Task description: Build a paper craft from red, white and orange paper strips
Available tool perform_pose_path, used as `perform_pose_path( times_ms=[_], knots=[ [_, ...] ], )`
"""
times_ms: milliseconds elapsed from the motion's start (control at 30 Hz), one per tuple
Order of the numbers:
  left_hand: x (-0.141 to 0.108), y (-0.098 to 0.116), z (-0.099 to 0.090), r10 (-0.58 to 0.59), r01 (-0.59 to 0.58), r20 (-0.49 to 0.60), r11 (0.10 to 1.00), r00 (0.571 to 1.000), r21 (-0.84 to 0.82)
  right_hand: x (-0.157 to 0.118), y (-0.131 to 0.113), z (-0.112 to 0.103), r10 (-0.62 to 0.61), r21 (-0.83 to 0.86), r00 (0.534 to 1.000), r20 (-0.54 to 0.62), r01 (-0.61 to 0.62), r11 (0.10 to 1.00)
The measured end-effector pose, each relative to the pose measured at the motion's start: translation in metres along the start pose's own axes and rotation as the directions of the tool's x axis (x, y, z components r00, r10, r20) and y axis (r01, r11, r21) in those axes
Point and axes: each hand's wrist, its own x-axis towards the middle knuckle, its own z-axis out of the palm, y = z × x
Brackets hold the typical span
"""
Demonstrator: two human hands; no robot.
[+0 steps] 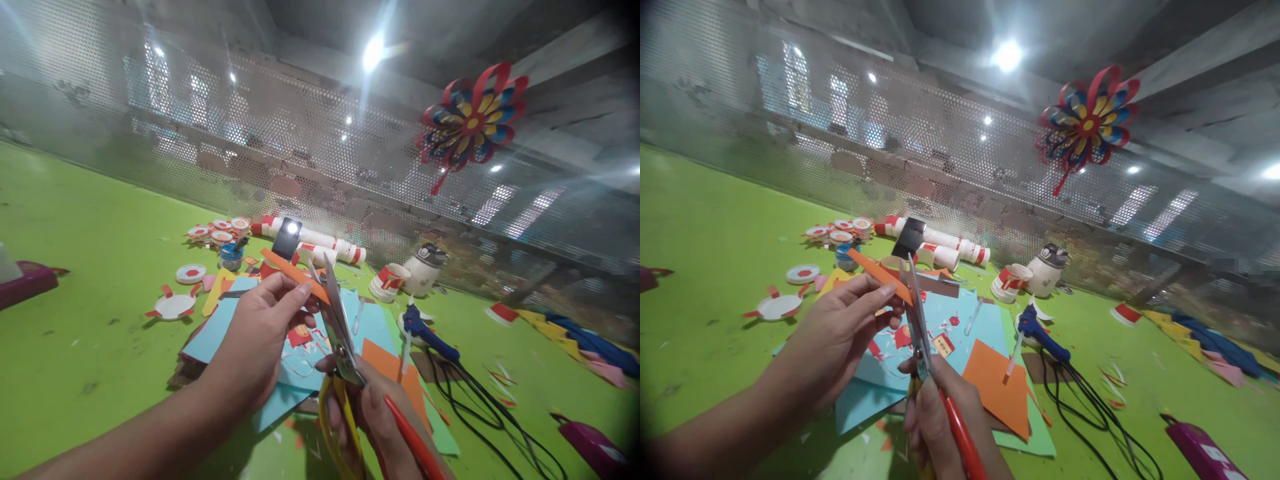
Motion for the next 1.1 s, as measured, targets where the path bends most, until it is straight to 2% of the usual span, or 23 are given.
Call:
perform_pose_path(
  times_ms=[233, 600, 900, 1100],
  knots=[
    [0.001, 0.0, -0.001, 0.016, -0.015, 0.033, 1.0, 0.999, -0.019, -0.002, -0.002, 0.001, 0.007, -0.012, 1.0, 0.004, -0.007, 1.0],
    [0.002, 0.001, -0.001, 0.012, -0.011, 0.026, 1.0, 1.0, -0.027, -0.002, -0.001, 0.002, -0.003, -0.007, 1.0, -0.003, 0.003, 1.0],
    [0.005, -0.004, -0.006, 0.062, -0.067, 0.052, 0.993, 0.997, 0.095, 0.001, 0.003, 0.002, -0.02, -0.025, 1.0, -0.021, 0.019, 0.999],
    [0.003, -0.004, -0.006, 0.054, -0.061, 0.064, 0.992, 0.997, 0.113, 0.003, 0.009, -0.001, -0.005, -0.043, 1.0, -0.017, 0.004, 0.999]
  ],
)
